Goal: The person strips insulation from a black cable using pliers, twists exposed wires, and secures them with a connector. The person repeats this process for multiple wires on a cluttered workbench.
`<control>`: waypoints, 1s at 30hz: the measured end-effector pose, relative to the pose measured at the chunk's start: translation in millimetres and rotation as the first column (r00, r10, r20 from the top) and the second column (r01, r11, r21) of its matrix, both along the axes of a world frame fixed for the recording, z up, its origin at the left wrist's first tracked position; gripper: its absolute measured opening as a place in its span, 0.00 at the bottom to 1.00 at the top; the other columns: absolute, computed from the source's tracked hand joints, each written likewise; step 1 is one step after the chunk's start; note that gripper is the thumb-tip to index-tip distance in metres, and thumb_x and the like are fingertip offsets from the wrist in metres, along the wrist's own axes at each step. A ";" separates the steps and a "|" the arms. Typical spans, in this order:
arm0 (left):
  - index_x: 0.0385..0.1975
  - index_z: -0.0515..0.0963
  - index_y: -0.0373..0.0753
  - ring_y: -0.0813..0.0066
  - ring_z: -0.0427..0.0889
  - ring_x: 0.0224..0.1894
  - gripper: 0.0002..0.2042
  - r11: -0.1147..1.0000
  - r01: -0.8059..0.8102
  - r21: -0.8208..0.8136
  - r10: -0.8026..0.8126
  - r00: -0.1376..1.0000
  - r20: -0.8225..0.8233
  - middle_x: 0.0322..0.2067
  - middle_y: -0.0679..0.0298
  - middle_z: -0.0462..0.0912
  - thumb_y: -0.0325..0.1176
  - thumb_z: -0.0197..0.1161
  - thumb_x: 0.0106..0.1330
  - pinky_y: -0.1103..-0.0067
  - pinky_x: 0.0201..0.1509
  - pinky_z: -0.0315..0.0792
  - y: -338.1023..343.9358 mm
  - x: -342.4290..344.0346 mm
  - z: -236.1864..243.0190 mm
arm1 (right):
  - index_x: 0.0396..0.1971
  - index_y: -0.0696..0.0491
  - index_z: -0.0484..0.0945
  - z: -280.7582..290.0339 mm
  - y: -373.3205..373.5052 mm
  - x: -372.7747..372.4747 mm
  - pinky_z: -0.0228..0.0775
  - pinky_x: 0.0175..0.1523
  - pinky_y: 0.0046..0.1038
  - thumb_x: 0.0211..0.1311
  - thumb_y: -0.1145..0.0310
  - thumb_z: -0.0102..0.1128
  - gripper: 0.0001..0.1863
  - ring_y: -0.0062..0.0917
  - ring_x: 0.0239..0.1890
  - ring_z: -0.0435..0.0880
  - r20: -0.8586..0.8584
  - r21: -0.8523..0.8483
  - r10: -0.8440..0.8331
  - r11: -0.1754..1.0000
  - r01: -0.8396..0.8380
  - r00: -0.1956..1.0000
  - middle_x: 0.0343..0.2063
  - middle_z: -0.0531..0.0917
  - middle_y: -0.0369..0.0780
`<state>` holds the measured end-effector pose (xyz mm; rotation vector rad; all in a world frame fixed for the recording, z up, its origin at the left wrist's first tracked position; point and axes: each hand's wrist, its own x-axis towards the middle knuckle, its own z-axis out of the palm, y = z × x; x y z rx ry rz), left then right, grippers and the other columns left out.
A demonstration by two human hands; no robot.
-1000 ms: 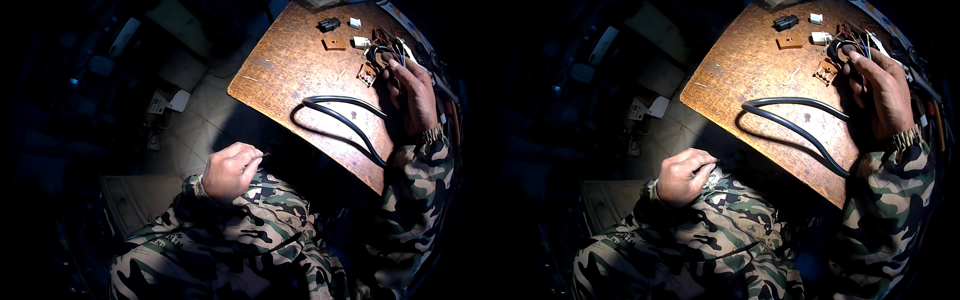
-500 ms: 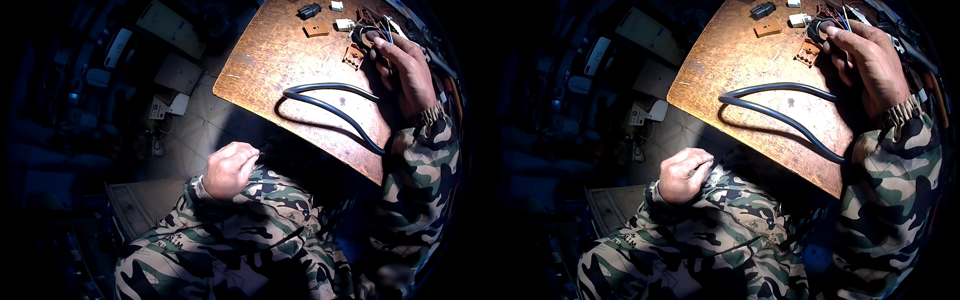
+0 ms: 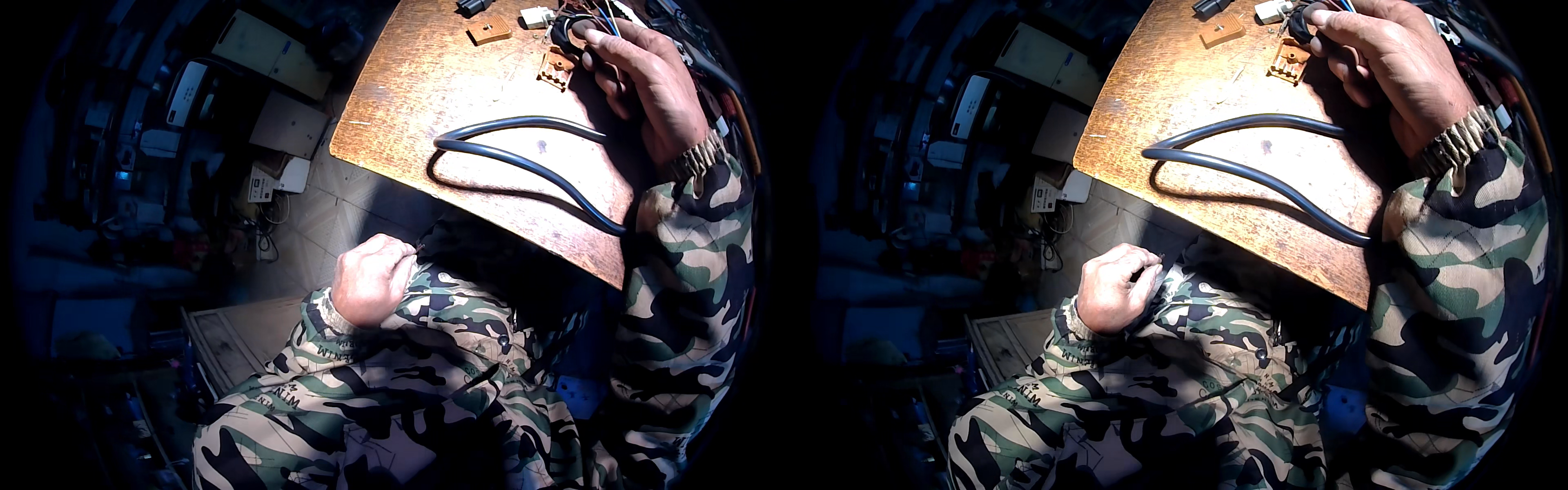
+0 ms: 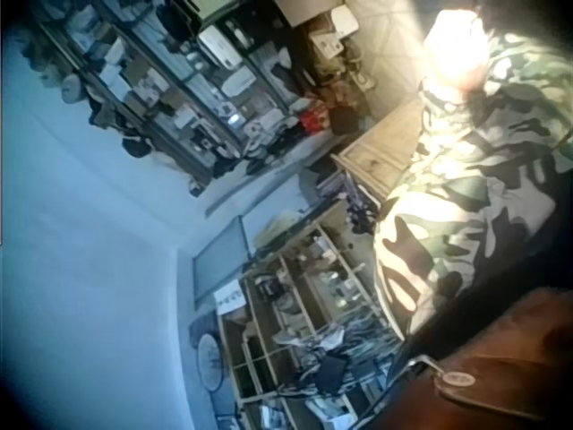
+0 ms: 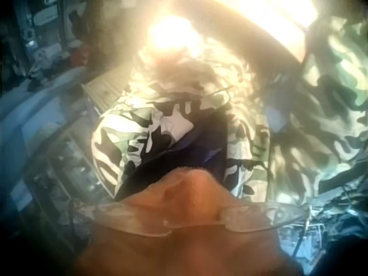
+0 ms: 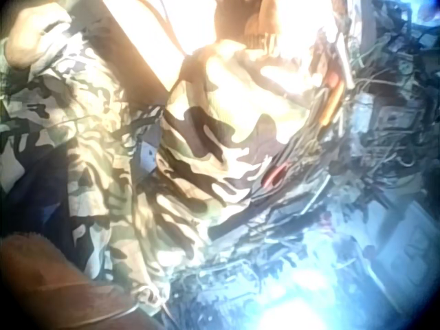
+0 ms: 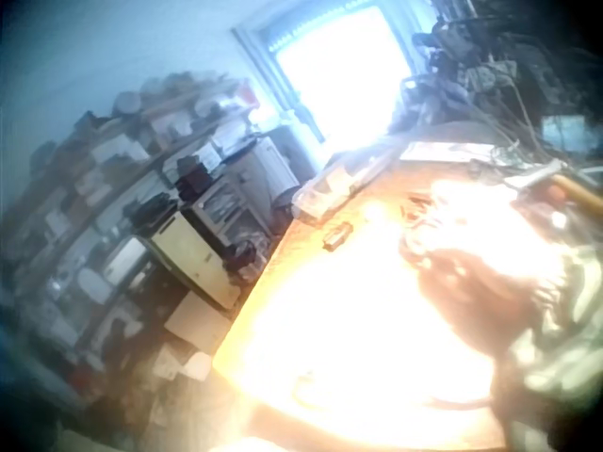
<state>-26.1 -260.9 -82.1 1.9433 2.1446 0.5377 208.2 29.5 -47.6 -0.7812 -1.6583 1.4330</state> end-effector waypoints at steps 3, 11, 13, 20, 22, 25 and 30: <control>0.32 0.84 0.31 0.58 0.88 0.35 0.05 1.000 0.011 -0.025 -0.011 1.000 -0.005 0.32 0.52 0.87 0.22 0.69 0.56 0.73 0.42 0.81 0.7 0.6 -0.5 | 0.51 0.61 0.78 -3.0 -1.2 -0.6 0.56 0.19 0.12 0.71 0.63 0.59 0.18 0.09 0.21 0.70 -0.032 0.020 -0.007 1.000 0.007 0.999 0.29 0.79 0.34; 0.32 0.84 0.32 0.59 0.87 0.36 0.05 0.998 0.049 0.035 -0.047 0.998 -0.040 0.32 0.54 0.86 0.21 0.69 0.56 0.74 0.41 0.81 3.9 4.0 2.2 | 0.50 0.61 0.78 -10.5 -8.5 -8.1 0.56 0.19 0.12 0.70 0.64 0.59 0.17 0.09 0.21 0.70 -0.105 0.065 -0.022 0.997 0.029 0.994 0.28 0.79 0.34; 0.32 0.83 0.32 0.59 0.87 0.35 0.05 0.996 0.055 0.065 -0.051 0.997 -0.055 0.32 0.54 0.86 0.20 0.69 0.55 0.74 0.41 0.81 4.7 4.8 1.4 | 0.50 0.61 0.79 -11.0 -8.9 -7.8 0.56 0.19 0.12 0.70 0.64 0.59 0.17 0.09 0.21 0.70 -0.105 0.060 -0.021 0.998 0.028 0.994 0.28 0.79 0.34; 0.32 0.84 0.32 0.59 0.87 0.36 0.05 0.997 0.047 0.064 -0.044 0.998 -0.037 0.32 0.54 0.86 0.20 0.69 0.55 0.74 0.41 0.81 3.2 6.4 -0.2 | 0.49 0.60 0.79 -8.2 -5.6 -6.7 0.56 0.19 0.12 0.70 0.65 0.59 0.16 0.10 0.21 0.71 -0.074 0.024 0.006 1.000 -0.004 0.997 0.28 0.79 0.34; 0.33 0.84 0.33 0.59 0.87 0.35 0.06 0.998 0.059 0.039 -0.058 0.998 -0.033 0.32 0.55 0.86 0.22 0.69 0.56 0.72 0.40 0.81 3.3 7.6 0.3 | 0.49 0.60 0.79 -6.0 -5.0 -4.8 0.56 0.19 0.12 0.70 0.65 0.59 0.15 0.10 0.21 0.71 -0.064 0.013 0.009 1.000 -0.008 0.998 0.28 0.79 0.34; 0.33 0.85 0.34 0.58 0.87 0.34 0.05 0.999 0.042 -0.001 -0.042 0.999 0.005 0.32 0.55 0.86 0.23 0.69 0.57 0.71 0.40 0.81 2.2 9.1 -1.3 | 0.49 0.60 0.79 -4.8 -4.4 -3.4 0.57 0.19 0.13 0.70 0.65 0.59 0.15 0.10 0.21 0.71 -0.050 -0.001 0.015 1.000 -0.015 0.999 0.28 0.79 0.34; 0.32 0.85 0.34 0.57 0.87 0.33 0.05 0.999 0.023 -0.047 -0.020 0.998 0.060 0.32 0.54 0.86 0.25 0.71 0.57 0.71 0.40 0.82 3.6 10.8 1.0 | 0.48 0.59 0.79 -5.3 -2.9 -1.8 0.57 0.19 0.13 0.70 0.65 0.59 0.14 0.10 0.20 0.71 -0.041 -0.018 0.027 0.999 -0.028 0.999 0.28 0.80 0.34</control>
